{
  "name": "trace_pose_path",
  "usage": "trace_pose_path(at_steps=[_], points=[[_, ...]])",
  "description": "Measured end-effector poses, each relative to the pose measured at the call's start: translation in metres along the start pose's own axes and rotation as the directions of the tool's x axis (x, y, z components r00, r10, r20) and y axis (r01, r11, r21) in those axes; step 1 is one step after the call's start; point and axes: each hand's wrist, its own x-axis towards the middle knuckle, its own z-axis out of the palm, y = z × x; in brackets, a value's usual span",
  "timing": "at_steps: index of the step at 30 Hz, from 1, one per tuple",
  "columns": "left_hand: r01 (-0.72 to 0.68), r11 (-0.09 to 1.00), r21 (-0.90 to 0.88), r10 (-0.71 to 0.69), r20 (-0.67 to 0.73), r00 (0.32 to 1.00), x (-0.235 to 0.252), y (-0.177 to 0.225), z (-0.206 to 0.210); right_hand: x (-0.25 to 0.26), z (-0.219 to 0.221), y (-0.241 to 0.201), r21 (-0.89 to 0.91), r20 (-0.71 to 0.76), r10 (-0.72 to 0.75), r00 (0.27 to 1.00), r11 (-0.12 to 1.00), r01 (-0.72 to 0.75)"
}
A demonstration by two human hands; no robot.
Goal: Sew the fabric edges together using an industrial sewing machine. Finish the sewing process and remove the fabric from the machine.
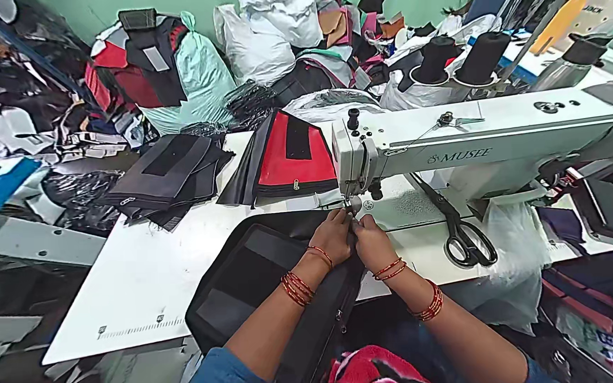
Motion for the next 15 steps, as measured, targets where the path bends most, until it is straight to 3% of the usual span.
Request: trace_pose_path(at_steps=[2, 7, 15], points=[[0.034, 0.999, -0.011, -0.034, 0.030, 0.999, 0.005, -0.001, -0.005, 0.007, -0.006, -0.001, 0.026, 0.058, 0.021, 0.998, 0.999, -0.023], [0.016, 0.998, -0.056, -0.019, -0.049, 0.999, 0.017, -0.011, -0.005, 0.025, -0.018, -0.006, 0.006, 0.169, 0.058, 0.984, 0.998, -0.060], [0.004, 0.993, -0.120, -0.015, -0.089, 0.996, 0.014, -0.013, -0.006, 0.020, -0.015, 0.008, 0.126, 0.032, 0.020, 0.999, 0.992, -0.024]])
